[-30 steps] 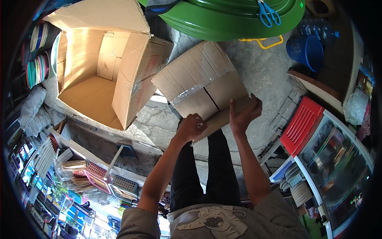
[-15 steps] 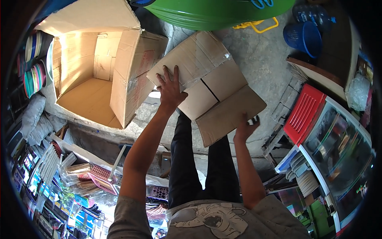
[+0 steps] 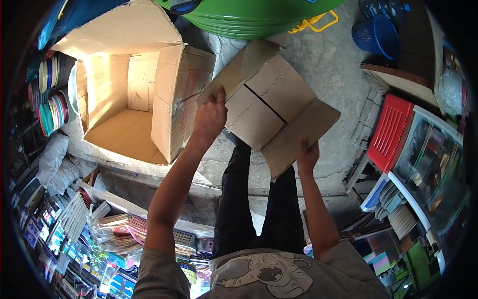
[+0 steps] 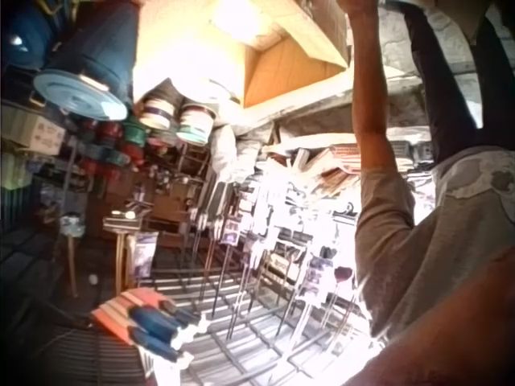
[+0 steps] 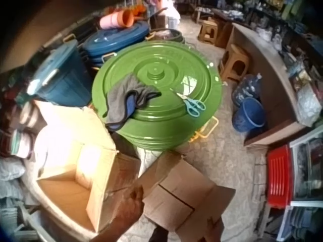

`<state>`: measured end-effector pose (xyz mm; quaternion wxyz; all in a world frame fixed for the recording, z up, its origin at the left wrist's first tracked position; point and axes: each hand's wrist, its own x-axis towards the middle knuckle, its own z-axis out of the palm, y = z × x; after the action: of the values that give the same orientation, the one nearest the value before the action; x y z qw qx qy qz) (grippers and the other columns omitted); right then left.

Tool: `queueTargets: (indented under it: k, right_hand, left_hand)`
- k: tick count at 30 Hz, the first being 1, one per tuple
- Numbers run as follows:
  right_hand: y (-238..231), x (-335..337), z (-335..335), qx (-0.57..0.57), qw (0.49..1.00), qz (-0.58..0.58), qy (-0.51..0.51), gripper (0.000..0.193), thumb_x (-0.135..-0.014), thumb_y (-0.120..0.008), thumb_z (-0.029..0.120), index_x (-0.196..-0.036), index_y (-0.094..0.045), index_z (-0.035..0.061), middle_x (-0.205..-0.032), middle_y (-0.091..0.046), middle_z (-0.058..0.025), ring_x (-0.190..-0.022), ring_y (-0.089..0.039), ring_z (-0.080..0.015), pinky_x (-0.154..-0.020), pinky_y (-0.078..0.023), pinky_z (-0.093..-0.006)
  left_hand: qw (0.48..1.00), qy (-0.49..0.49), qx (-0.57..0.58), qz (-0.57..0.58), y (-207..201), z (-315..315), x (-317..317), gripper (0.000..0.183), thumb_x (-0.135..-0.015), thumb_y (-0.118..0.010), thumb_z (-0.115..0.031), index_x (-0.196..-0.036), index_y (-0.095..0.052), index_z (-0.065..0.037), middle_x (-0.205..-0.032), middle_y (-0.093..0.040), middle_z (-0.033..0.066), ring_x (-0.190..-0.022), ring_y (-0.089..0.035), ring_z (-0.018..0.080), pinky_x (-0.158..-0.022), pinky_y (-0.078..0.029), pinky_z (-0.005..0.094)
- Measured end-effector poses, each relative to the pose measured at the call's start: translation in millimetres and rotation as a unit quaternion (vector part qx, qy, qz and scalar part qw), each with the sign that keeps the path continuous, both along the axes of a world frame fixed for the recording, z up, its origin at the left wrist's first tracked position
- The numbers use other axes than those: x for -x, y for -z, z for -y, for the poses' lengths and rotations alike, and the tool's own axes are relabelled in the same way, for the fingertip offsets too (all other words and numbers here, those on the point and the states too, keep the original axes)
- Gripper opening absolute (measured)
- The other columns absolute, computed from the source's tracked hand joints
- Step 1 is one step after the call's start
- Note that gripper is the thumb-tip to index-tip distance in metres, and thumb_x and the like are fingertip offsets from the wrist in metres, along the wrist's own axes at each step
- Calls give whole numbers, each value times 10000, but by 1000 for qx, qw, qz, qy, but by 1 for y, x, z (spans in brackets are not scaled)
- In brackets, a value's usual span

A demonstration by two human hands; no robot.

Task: Opening a box and wiping plastic basins with a cloth.

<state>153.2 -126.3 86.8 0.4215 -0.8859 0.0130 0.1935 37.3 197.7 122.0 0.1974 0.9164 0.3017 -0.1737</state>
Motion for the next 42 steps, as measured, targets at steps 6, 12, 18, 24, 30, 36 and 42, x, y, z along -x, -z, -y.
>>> queueTargets:
  k: [6, 12, 18, 24, 30, 36, 42]
  right_hand:
    - [-9, -32, -2, 51, 994, 81, -44, 321, -1000, -611, 235, -1181, -611, -30, -1068, -694, -289, -1066, -651, -487, -860, -521, -487]
    - [-8, -78, -9, 52, 991, 85, -92, 304, -997, -629, 223, -1183, -611, -17, -1037, -705, -266, -1032, -683, -448, -837, -532, -455]
    - [8, -120, -2, 27, 990, 130, -48, 388, -948, -708, 261, -1217, -610, -2, -1049, -719, -231, -1005, -700, -411, -863, -535, -453]
    - [49, -138, 35, 150, 971, 186, 0, 597, -900, -765, 328, -1354, -524, 24, -1150, -678, -254, -1043, -673, -423, -905, -526, -475]
    - [57, -148, 51, 270, 944, 187, -24, 637, -871, -759, 293, -1415, -488, 100, -1374, -513, -223, -1243, -536, -418, -989, -476, -522]
    - [74, -123, 48, 351, 906, 142, -191, 669, -840, -754, 271, -1438, -484, 141, -1450, -447, -203, -1274, -504, -415, -998, -469, -542]
    - [82, -95, -1, 261, 928, 93, -248, 602, -843, -729, 235, -1383, -535, 55, -1368, -550, -206, -1270, -530, -408, -1029, -466, -502]
  left_hand:
    - [994, -58, 78, 59, -22, -16, 42, 504, -926, -573, -144, -1391, -503, 36, -909, -681, 323, -763, -679, 479, -725, -564, 551]
    - [966, -124, 155, 167, -15, -18, 103, 516, -934, -601, -106, -1414, -478, 35, -882, -668, 335, -821, -655, 518, -729, -535, 550]
    - [902, -288, 287, 147, -1, -21, 133, 459, -1071, -535, -220, -1468, -456, -4, -1332, -629, 231, -1239, -594, 287, -1060, -426, 358]
    - [825, -421, 354, 129, 22, -27, 159, 600, -1059, -562, -406, -1512, -427, -36, -1459, -536, 141, -1338, -466, 220, -1144, -331, 324]
    - [775, -532, 341, 2, 15, -26, 135, 674, -1058, -510, -499, -1520, -389, -23, -1438, -556, 172, -1333, -505, 279, -1093, -411, 362]
    - [933, -348, 6, 94, 33, -1, 131, 535, -1020, -591, -351, -1446, -471, -49, -1271, -598, 258, -1185, -587, 409, -966, -476, 482]
    - [917, -163, -209, 297, 15, 43, 56, 385, -875, -658, -3, -1251, -616, -73, -1129, -634, 157, -1081, -608, 338, -929, -496, 429]
